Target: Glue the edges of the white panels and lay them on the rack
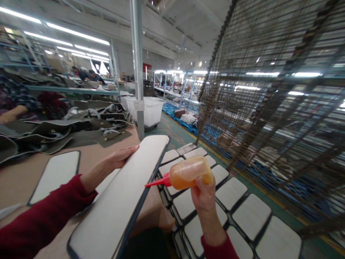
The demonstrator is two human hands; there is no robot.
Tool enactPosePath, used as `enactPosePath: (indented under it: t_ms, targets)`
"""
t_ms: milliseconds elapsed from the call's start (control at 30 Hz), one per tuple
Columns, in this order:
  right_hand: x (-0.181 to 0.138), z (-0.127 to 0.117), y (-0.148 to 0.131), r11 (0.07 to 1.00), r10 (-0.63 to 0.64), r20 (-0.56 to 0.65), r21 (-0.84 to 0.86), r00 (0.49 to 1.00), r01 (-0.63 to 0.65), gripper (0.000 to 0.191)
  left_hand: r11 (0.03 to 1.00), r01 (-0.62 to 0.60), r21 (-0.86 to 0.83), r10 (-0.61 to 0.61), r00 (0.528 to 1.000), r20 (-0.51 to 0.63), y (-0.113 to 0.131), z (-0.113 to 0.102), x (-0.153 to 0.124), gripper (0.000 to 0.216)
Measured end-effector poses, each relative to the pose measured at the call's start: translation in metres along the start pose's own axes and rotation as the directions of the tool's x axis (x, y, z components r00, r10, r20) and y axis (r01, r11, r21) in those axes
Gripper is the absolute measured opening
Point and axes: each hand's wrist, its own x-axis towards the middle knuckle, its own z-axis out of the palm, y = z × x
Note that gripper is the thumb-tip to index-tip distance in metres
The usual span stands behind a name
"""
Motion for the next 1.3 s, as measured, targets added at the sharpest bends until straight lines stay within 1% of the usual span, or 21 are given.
enactPosePath:
  t_ms: [133, 233, 400, 567, 667, 800, 967, 1067, 1167, 1300]
  targets:
    - [-0.001, 0.000, -0.003, 1.000, 0.008, 0.026, 0.000, 1.000, -0.007, 0.048, 1.000, 0.018, 0.006, -0.018, 0.999, -0.027, 0.006, 0.007, 0.003, 0.023]
    - [-0.003, 0.000, -0.005, 1.000, 0.005, 0.035, 0.007, 0.999, -0.005, 0.047, 1.000, 0.024, -0.002, -0.024, 0.998, -0.055, 0.010, 0.012, 0.005, 0.022]
    - [-0.005, -0.002, -0.007, 1.000, 0.012, 0.019, 0.004, 1.000, -0.012, 0.045, 1.000, 0.029, -0.010, -0.029, 0.998, -0.058, 0.015, 0.015, 0.008, 0.022]
    - [-0.008, -0.001, -0.010, 1.000, 0.023, 0.028, -0.010, 0.999, -0.023, 0.038, 0.999, 0.026, -0.029, -0.027, 0.997, -0.065, 0.019, 0.014, 0.009, 0.021]
    - [-0.010, 0.001, -0.013, 0.999, 0.034, 0.045, -0.026, 0.998, -0.033, 0.038, 0.999, 0.008, -0.044, -0.010, 0.999, -0.046, 0.020, 0.014, 0.007, 0.022]
    - [-0.012, -0.001, -0.014, 0.998, 0.048, 0.083, -0.051, 0.995, -0.044, 0.043, 1.000, 0.005, -0.031, -0.007, 0.998, -0.059, 0.021, 0.013, 0.008, 0.026]
    - [-0.014, -0.004, -0.013, 0.998, 0.061, 0.097, -0.027, 0.993, -0.059, 0.047, 0.999, 0.025, 0.032, -0.023, 0.997, -0.069, 0.020, 0.006, 0.017, 0.030]
    - [-0.015, -0.005, -0.011, 0.998, 0.059, 0.091, -0.014, 0.994, -0.058, 0.050, 0.999, 0.012, 0.032, -0.010, 0.998, -0.062, 0.019, 0.000, 0.021, 0.029]
    - [-0.016, -0.007, -0.009, 0.998, 0.058, 0.081, -0.022, 0.995, -0.057, 0.050, 1.000, -0.011, 0.016, 0.012, 0.997, -0.074, 0.020, -0.002, 0.019, 0.027]
    - [-0.017, -0.012, -0.008, 0.995, 0.085, 0.104, -0.060, 0.991, -0.079, 0.055, 1.000, -0.004, 0.016, 0.005, 0.995, -0.101, 0.023, -0.001, 0.013, 0.027]
